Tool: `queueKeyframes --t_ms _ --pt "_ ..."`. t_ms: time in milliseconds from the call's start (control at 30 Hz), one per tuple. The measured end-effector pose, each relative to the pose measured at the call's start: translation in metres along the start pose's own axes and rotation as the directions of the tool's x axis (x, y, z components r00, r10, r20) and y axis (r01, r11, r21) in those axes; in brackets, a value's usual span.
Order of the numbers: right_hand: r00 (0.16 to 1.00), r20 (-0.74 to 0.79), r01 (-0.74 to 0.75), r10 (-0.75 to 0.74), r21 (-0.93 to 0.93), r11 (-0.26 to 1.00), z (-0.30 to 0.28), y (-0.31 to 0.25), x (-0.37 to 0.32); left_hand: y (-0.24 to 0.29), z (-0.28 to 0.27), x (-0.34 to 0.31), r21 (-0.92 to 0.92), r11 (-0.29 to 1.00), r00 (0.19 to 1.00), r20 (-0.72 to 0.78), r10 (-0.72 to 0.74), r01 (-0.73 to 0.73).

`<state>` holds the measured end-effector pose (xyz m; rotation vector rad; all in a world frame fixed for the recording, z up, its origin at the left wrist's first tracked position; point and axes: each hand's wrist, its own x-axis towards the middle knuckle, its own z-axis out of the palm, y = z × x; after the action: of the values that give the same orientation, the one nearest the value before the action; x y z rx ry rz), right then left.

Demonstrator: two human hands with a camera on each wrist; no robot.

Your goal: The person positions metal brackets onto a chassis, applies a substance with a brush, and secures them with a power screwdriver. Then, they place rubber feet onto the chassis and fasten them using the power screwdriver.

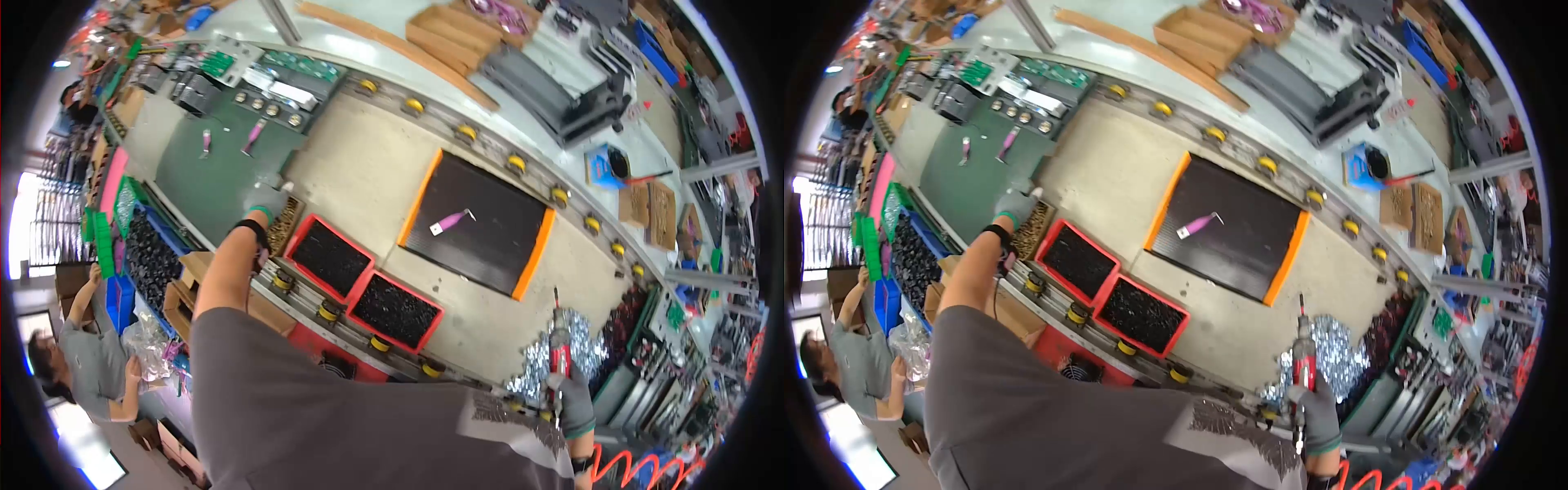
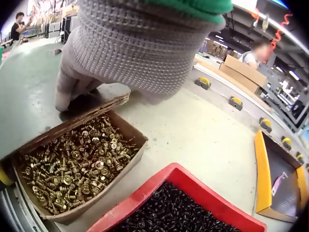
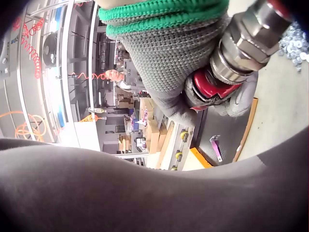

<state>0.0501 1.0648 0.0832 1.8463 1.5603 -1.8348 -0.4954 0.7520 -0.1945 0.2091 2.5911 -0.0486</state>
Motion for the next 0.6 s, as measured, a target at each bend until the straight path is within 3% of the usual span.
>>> queueKeyframes --t_ms 100,200,267,400,500,533,567,600 --pt "0.998 -0.038 -0.04 0.039 -0.016 0.999 0.002 -0.002 0.017 0.0 0.0 -0.006 -0.014 0.998 0.992 -0.11 0.063 -0.065" --pt "0.994 -0.023 -0.103 0.103 -0.021 0.994 0.0 -0.007 0.023 0.007 0.001 -0.006 -0.009 0.995 0.995 -0.025 -0.096 0.095" --pt "0.997 0.024 -0.068 0.07 -0.052 0.996 -0.009 0.0 0.027 0.011 0.003 -0.01 0.008 0.995 0.995 -0.014 -0.102 0.103" --pt "0.998 -0.022 -0.054 0.053 -0.024 0.998 -0.044 0.04 0.027 0.032 0.008 -0.033 0.059 0.996 0.998 0.022 -0.062 0.06" --pt "0.999 -0.045 -0.025 0.028 0.062 0.998 -0.076 0.06 0.017 0.062 0.01 -0.081 0.071 0.996 0.989 0.138 0.048 -0.059" --pt "0.995 -0.099 -0.007 0.018 0.118 0.993 -0.09 0.064 0.006 0.065 0.018 -0.102 -0.107 0.976 0.98 0.051 0.193 -0.187" --pt "0.993 -0.108 0.072 -0.052 0.193 0.979 -0.111 0.091 0.01 0.065 0.038 -0.097 -0.111 0.971 0.973 0.065 0.222 -0.214" --pt "0.983 -0.169 0.097 -0.075 0.124 0.988 -0.141 0.125 0.016 0.078 0.04 -0.115 -0.255 0.941 0.96 0.113 0.255 -0.22"
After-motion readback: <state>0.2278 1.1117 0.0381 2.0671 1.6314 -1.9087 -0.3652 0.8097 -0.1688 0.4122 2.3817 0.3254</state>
